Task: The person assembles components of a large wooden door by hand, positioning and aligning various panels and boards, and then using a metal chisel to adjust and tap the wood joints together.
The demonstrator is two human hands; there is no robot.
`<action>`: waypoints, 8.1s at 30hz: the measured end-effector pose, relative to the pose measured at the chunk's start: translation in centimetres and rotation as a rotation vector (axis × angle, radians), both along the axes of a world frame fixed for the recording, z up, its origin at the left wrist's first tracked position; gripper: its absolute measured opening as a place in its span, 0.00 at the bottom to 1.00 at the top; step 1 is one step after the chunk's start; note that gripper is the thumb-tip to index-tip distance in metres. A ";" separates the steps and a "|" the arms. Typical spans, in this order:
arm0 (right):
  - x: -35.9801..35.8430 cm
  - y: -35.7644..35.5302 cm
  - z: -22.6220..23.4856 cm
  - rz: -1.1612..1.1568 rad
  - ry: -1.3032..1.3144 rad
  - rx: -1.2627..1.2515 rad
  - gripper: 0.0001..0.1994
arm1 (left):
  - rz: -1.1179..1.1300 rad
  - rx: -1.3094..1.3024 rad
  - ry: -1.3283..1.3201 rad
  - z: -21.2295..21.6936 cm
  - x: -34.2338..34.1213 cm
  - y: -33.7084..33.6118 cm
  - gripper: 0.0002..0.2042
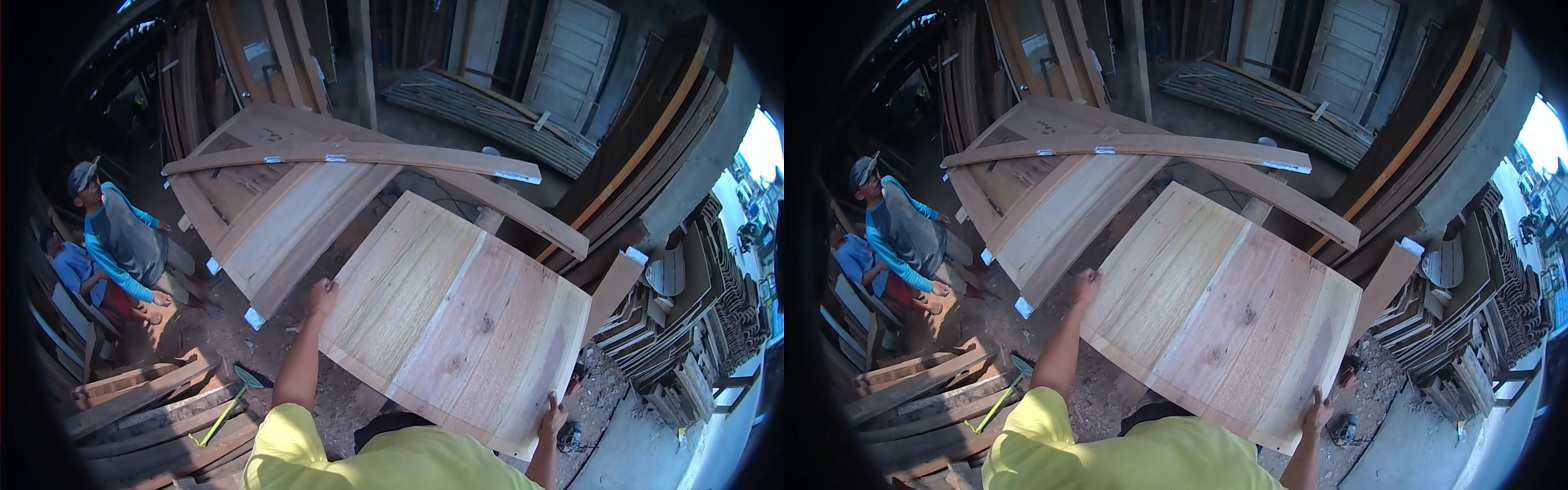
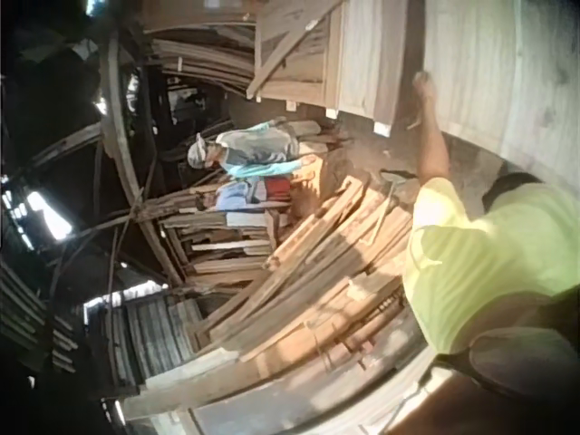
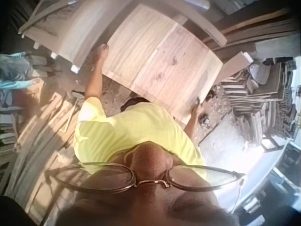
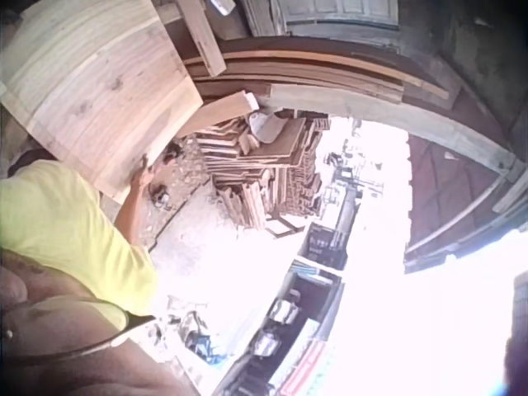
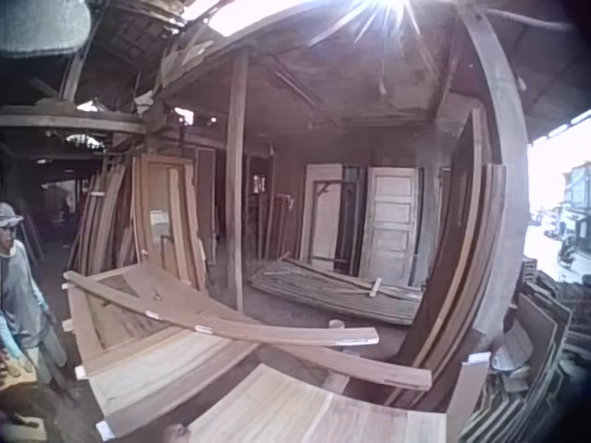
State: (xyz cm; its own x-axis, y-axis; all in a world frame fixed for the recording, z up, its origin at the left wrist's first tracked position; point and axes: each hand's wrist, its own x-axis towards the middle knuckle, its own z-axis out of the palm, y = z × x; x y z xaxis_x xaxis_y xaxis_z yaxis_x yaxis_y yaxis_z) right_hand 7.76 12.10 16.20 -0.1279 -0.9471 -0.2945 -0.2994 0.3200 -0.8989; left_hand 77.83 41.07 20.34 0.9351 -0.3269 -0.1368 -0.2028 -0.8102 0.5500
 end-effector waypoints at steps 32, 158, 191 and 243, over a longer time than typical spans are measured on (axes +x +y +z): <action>10.1 -7.2 -0.2 0.192 -0.115 0.119 0.44 | 0.820 -1.374 0.640 -5.9 -9.1 -1.8 0.46; 40.1 -26.0 1.5 0.251 -0.463 0.133 0.17 | 1.221 0.150 0.096 -1.7 -24.6 6.9 0.42; 39.9 -26.5 2.3 0.218 -0.555 0.157 0.22 | 1.252 -0.358 0.139 0.2 -23.7 4.1 0.35; 41.1 -27.2 2.4 0.287 -0.571 0.067 0.17 | 1.337 -0.637 0.087 -2.0 -23.0 4.7 0.28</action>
